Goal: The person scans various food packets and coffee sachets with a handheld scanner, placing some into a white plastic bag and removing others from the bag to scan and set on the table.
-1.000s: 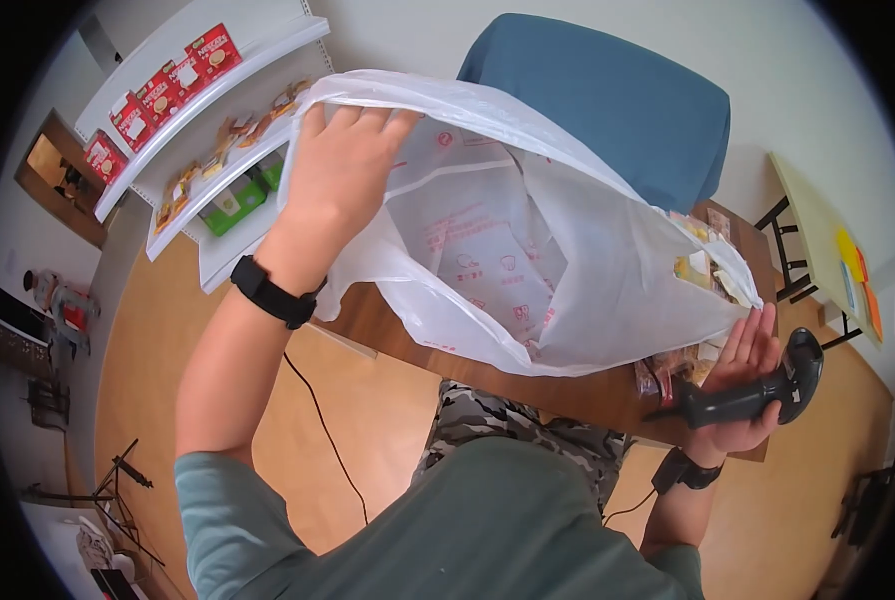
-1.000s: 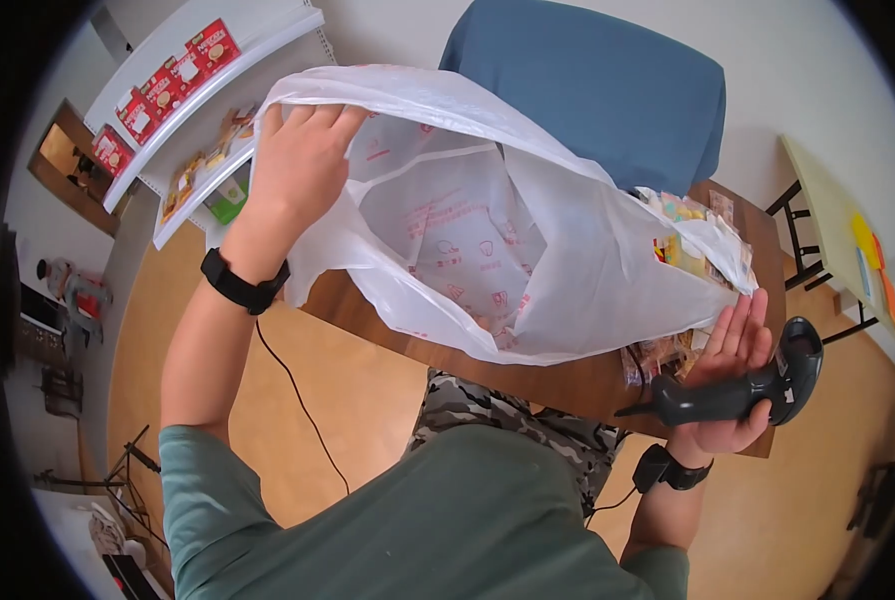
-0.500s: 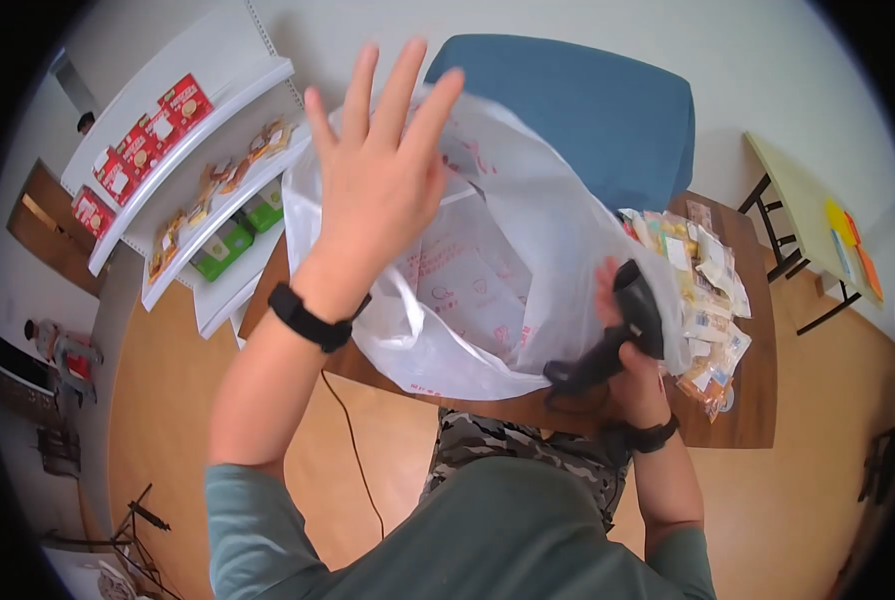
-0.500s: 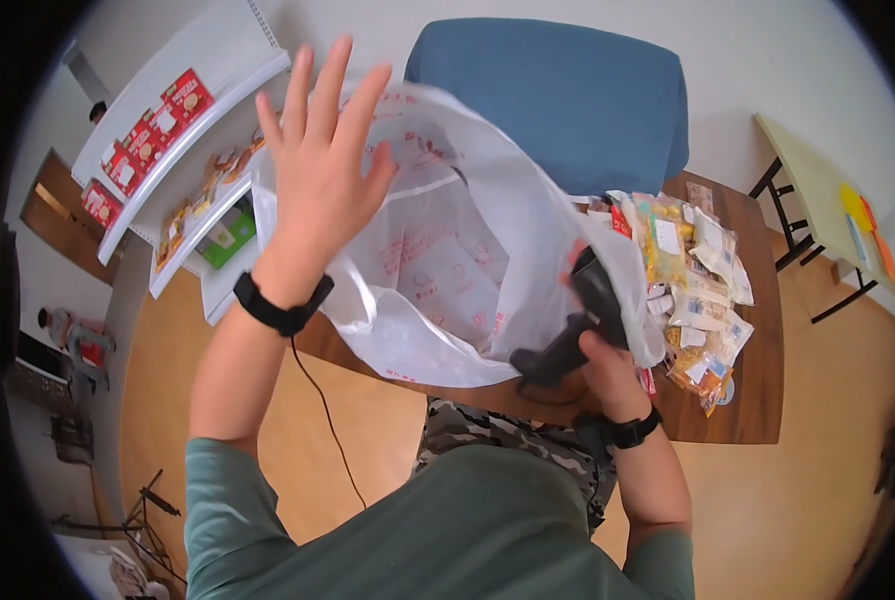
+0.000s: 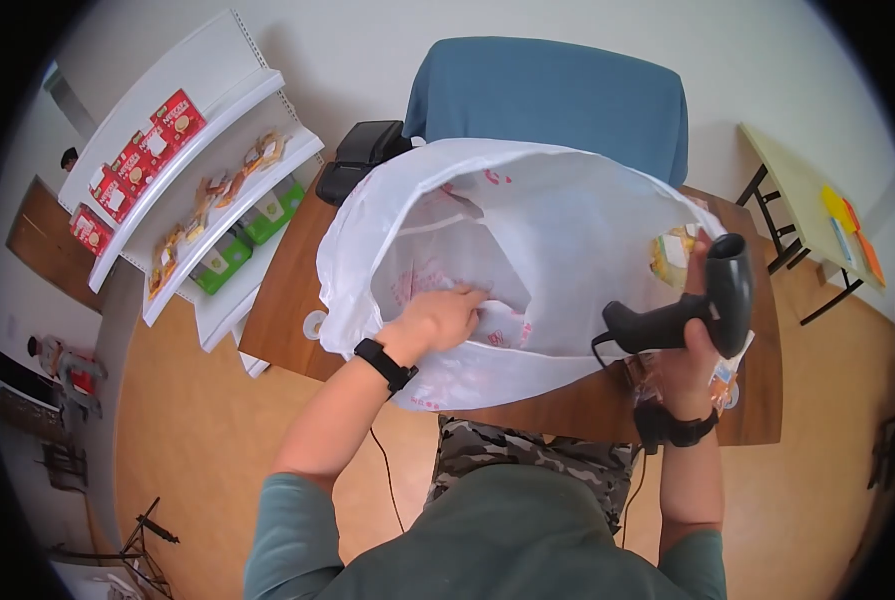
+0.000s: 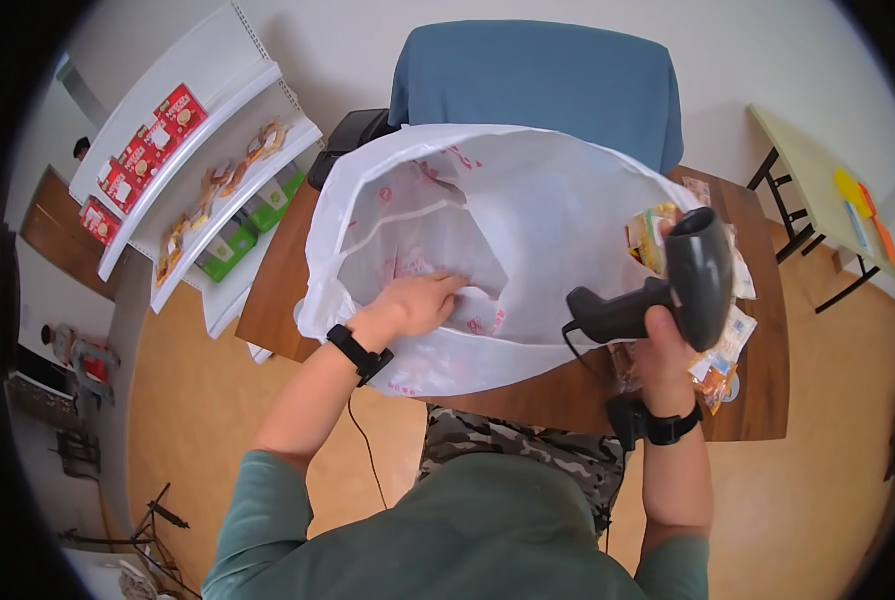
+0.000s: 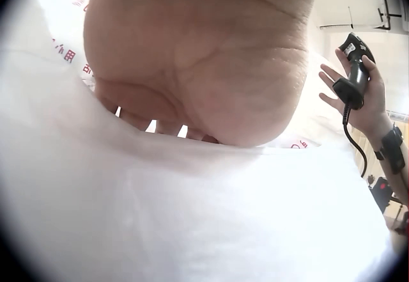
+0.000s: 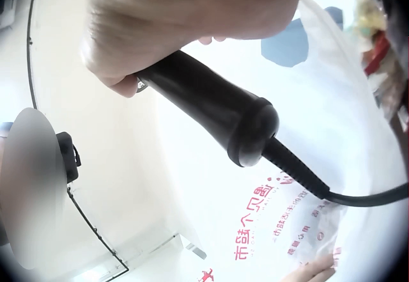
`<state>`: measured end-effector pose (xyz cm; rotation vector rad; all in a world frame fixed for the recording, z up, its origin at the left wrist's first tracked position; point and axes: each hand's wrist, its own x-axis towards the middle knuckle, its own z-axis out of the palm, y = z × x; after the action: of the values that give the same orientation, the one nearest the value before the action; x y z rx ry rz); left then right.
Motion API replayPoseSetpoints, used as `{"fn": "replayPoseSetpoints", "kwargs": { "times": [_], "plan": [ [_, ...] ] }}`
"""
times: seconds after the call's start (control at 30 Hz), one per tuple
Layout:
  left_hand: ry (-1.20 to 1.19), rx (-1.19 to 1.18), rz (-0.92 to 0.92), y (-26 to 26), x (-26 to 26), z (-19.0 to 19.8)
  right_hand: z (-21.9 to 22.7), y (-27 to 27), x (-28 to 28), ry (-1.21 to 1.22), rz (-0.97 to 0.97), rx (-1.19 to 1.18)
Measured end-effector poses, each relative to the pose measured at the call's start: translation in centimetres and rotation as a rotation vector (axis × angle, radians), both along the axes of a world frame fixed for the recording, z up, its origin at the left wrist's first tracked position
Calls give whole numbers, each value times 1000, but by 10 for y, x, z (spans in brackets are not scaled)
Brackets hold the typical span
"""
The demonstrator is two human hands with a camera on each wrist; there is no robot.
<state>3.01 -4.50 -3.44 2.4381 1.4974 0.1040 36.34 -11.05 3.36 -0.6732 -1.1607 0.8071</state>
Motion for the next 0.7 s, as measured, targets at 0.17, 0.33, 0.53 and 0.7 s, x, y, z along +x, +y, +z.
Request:
{"fn": "replayPoseSetpoints", "kwargs": {
  "times": [0.17, 0.33, 0.53, 0.7],
  "plan": [
    [257, -134, 188, 26, 1, 20, 5, -4, 0, 19, -55, 68],
    [163, 10, 191, 70, 23, -5, 5, -17, -3, -69, 4, 144],
    [84, -161, 225, 76, 45, -1, 23, -30, -2, -15, 134, 133],
    [112, -18, 190, 68, 39, -3, 35, -50, -16, 7, 409, -185]
  ]
}}
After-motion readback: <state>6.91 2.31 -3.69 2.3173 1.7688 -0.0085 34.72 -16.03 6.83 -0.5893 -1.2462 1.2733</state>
